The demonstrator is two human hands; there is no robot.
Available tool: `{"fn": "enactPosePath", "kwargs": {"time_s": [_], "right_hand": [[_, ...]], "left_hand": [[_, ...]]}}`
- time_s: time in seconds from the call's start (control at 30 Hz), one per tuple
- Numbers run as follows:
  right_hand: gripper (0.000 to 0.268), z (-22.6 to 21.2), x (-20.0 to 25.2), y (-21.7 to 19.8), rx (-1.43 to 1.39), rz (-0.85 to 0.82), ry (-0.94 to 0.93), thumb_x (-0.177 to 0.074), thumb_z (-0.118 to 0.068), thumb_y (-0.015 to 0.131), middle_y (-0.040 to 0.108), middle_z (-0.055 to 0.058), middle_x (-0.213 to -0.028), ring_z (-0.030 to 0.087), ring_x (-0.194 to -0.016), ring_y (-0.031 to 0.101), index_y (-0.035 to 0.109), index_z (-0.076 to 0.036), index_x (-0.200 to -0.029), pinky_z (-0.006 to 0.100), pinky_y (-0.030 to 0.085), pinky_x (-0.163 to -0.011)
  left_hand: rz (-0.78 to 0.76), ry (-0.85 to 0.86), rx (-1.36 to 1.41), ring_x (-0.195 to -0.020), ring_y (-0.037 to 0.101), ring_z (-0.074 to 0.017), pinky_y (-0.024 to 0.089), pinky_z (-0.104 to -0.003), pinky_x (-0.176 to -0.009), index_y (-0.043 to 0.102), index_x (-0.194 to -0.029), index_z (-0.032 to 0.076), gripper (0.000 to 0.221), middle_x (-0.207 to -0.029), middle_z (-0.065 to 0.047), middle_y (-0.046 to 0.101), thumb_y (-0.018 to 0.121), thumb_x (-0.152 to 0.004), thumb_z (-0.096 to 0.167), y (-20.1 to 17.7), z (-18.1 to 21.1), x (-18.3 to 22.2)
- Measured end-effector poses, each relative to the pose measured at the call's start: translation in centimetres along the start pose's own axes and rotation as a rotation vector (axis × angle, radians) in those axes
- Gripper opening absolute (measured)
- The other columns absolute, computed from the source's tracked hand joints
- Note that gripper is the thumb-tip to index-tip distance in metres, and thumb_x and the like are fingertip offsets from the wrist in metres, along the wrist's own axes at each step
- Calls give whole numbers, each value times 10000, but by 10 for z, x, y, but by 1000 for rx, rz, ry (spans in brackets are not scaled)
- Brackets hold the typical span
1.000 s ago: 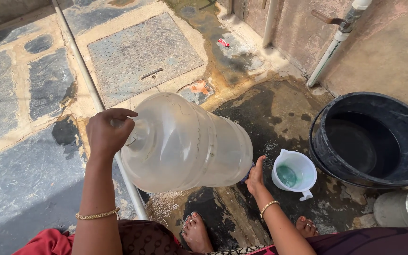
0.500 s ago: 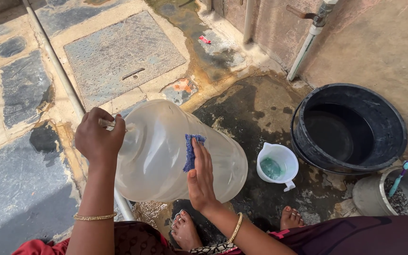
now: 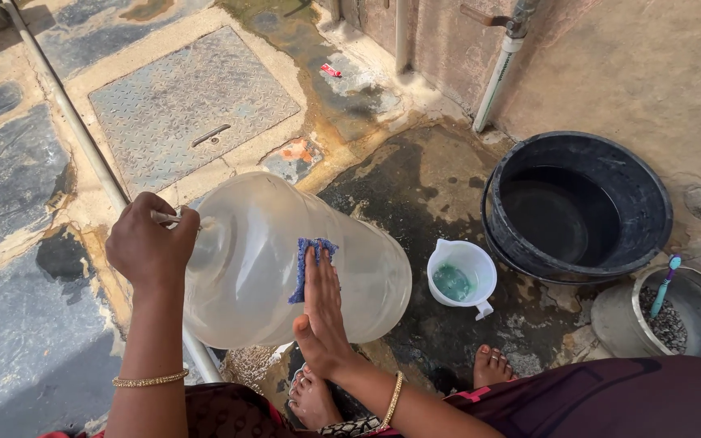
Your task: Cleaning the exterior of a large plastic water jug using a sponge and water.
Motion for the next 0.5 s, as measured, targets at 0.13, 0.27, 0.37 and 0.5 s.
{"fn": "enactPosePath", "kwargs": {"time_s": [0.13,0.27,0.37,0.5], "right_hand": [[974,132,15,-34,299,143,126,-1004,-737,119,108,274,-1710,420,-1607,49,107,-2,-1643,534,22,-1287],[926,238,23,-69,271,255,552,-983,-713,132,172,207,-1693,363,-1588,75,169,-37,-1614,495,55,-1272],[926,123,-1,-35,172,205,392,-997,-703,106,115,212,-1715,380,-1604,18,123,-24,-1626,527,-3,-1268],[988,25,8,2,223,40,-18,-1014,-745,96,70,260,-1736,428,-1625,8,63,13,-1647,554,-24,-1295]], "left_hand": [[6,38,-38,-693,699,-220,517,-350,-623,695,-872,161,200,-787,0,733,775,-814,335,9,-17,-3],[-19,-42,-21,-687,700,-220,511,-371,-587,692,-840,157,204,-816,-2,737,770,-766,330,11,-17,-5],[-30,-10,-33,-703,702,-224,512,-382,-592,691,-831,153,220,-823,-2,739,784,-755,338,17,-6,-3],[-42,-19,5,-711,703,-230,524,-382,-622,685,-853,149,234,-843,0,737,783,-782,349,11,-8,-3]]}}
Point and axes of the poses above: each hand's wrist, its own x-axis away from the middle knuckle, its own y-axis out of the palm, z = x × y, the point moved 10 cm from there along -x, towards the middle knuckle
